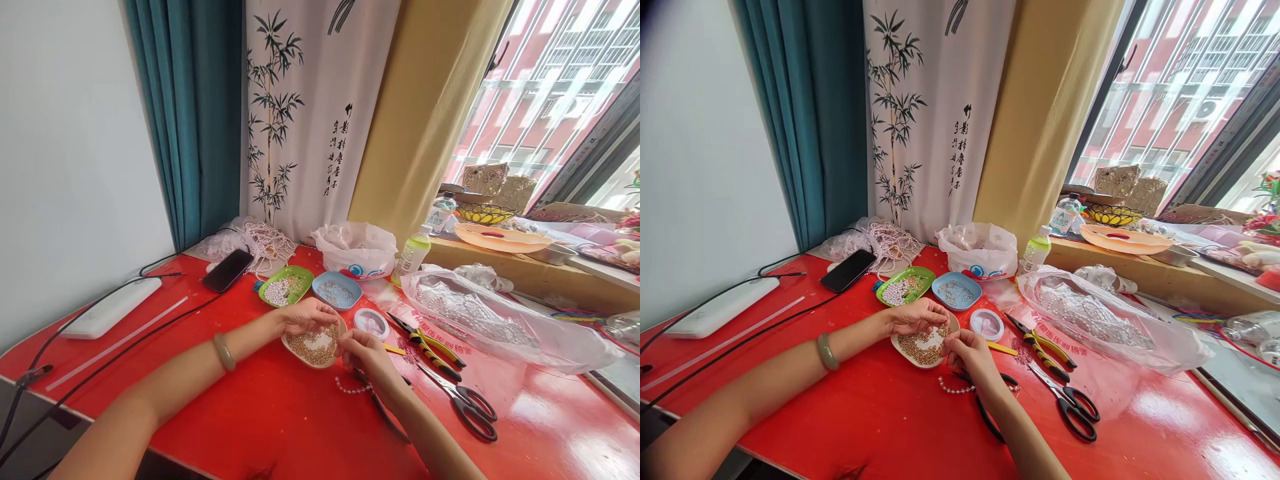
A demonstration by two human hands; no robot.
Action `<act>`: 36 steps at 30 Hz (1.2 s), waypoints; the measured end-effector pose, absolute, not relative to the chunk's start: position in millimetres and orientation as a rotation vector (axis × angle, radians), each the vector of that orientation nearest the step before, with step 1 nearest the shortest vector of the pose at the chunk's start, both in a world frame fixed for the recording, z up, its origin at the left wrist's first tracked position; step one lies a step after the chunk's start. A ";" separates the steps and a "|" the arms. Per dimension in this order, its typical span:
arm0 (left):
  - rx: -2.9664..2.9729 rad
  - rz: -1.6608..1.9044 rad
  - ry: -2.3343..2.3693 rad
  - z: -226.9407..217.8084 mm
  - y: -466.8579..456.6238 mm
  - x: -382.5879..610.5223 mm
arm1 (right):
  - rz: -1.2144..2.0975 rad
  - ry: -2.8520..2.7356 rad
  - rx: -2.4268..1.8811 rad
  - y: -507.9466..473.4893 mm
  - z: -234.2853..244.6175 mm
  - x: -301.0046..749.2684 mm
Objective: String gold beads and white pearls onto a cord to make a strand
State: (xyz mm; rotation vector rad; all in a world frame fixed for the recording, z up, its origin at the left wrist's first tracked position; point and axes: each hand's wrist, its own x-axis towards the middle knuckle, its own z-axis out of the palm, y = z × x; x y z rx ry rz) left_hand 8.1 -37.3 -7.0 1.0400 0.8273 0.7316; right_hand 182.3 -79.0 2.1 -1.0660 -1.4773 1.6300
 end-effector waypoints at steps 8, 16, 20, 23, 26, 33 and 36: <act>1.018 0.751 0.815 -8.3 -36.3 8.8 | 1.644 -1.479 -1.065 -78.3 -0.1 182.1; 1.004 0.748 0.798 -9.4 -35.3 8.8 | 1.665 -1.492 -1.068 -74.6 -2.8 183.2; 1.016 0.745 0.791 -9.9 -34.3 8.1 | 1.671 -1.505 -1.068 -72.0 -5.3 183.6; 1.025 0.745 0.787 -9.7 -34.8 7.8 | 1.656 -1.517 -1.058 -71.5 -6.3 183.5; 1.030 0.752 0.780 -9.4 -35.6 8.2 | 1.640 -1.528 -1.052 -71.2 -6.8 183.3; 1.027 0.779 0.783 -9.4 -35.5 8.9 | 1.624 -1.536 -1.052 -70.5 -7.1 184.5; 1.046 0.768 0.788 -8.0 -36.2 8.8 | 1.619 -1.529 -1.053 -69.2 -7.4 185.0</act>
